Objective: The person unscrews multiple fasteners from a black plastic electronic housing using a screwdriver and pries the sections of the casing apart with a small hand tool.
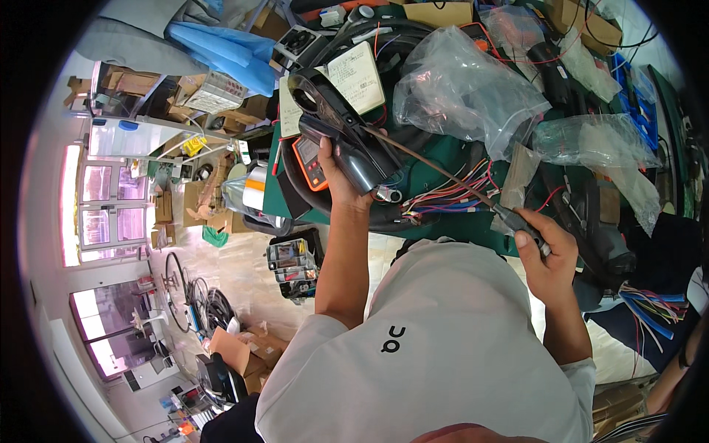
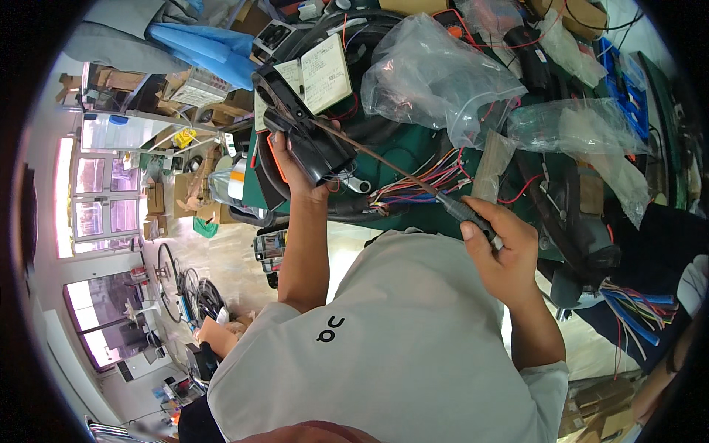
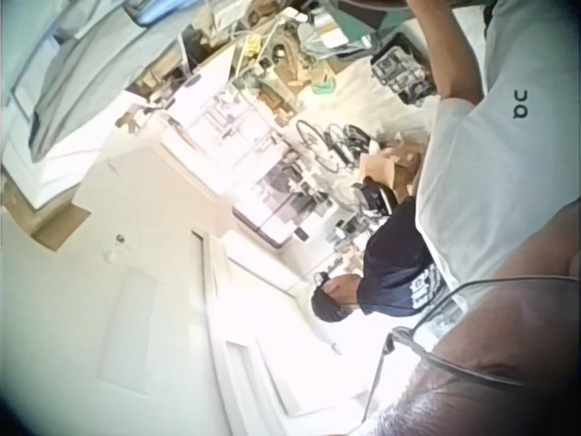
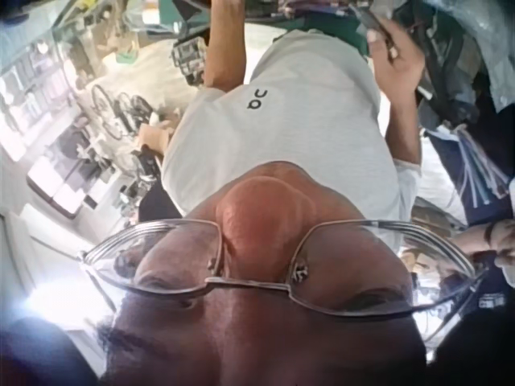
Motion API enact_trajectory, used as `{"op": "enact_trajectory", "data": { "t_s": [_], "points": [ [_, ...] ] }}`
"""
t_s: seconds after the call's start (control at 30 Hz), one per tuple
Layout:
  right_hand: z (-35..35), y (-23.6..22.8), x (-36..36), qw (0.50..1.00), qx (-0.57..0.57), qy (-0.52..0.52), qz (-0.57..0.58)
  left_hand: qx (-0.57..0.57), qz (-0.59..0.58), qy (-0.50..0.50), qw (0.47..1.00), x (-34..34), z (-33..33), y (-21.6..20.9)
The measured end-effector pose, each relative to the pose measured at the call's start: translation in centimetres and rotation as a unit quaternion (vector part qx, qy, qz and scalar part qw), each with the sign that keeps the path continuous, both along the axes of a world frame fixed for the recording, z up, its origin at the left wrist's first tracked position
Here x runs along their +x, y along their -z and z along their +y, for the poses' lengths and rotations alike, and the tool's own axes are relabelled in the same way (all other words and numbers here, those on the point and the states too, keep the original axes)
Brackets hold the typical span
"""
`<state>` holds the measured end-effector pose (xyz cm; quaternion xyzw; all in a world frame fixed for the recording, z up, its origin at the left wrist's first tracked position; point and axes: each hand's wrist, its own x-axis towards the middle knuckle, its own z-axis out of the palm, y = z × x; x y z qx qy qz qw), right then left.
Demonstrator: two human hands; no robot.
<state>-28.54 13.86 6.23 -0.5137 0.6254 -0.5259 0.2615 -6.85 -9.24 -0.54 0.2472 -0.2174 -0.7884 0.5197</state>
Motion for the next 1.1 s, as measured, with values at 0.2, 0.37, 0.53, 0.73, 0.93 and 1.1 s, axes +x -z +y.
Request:
{"op": "enact_trajectory", "data": {
  "t_s": [0.2, 0.37, 0.53, 0.73, 0.93, 1.1],
  "points": [
    [-0.3, -2.0, 0.4, 0.995, -0.036, -0.002, 0.098, -0.034, -0.023, 0.001, 0.999, 0.1, -0.5, -0.3],
    [-0.6, -3.1, 0.7, 0.991, -0.034, 0.006, 0.131, -0.066, -0.041, 0.022, 0.997, -0.2, -0.9, -0.1],
    [-1.6, -2.4, -0.1, 0.994, 0.093, 0.013, -0.052, -0.09, -0.075, 0.012, 0.993, -0.9, -0.4, -0.4],
    [-1.6, -0.5, -1.6, 0.96, 0.214, 0.016, -0.178, -0.122, -0.106, 0.0, 0.987, -0.9, 0.2, -2.5],
    [-2.0, 1.0, -0.5, 0.996, 0.028, 0.065, -0.048, -0.1, -0.105, -0.015, 0.989, -0.8, 0.1, -1.6],
    [-1.2, 1.2, -3.5, 0.945, 0.247, -0.05, -0.21, -0.097, -0.124, -0.015, 0.987, -0.9, 0.6, -1.7]
  ]
}}
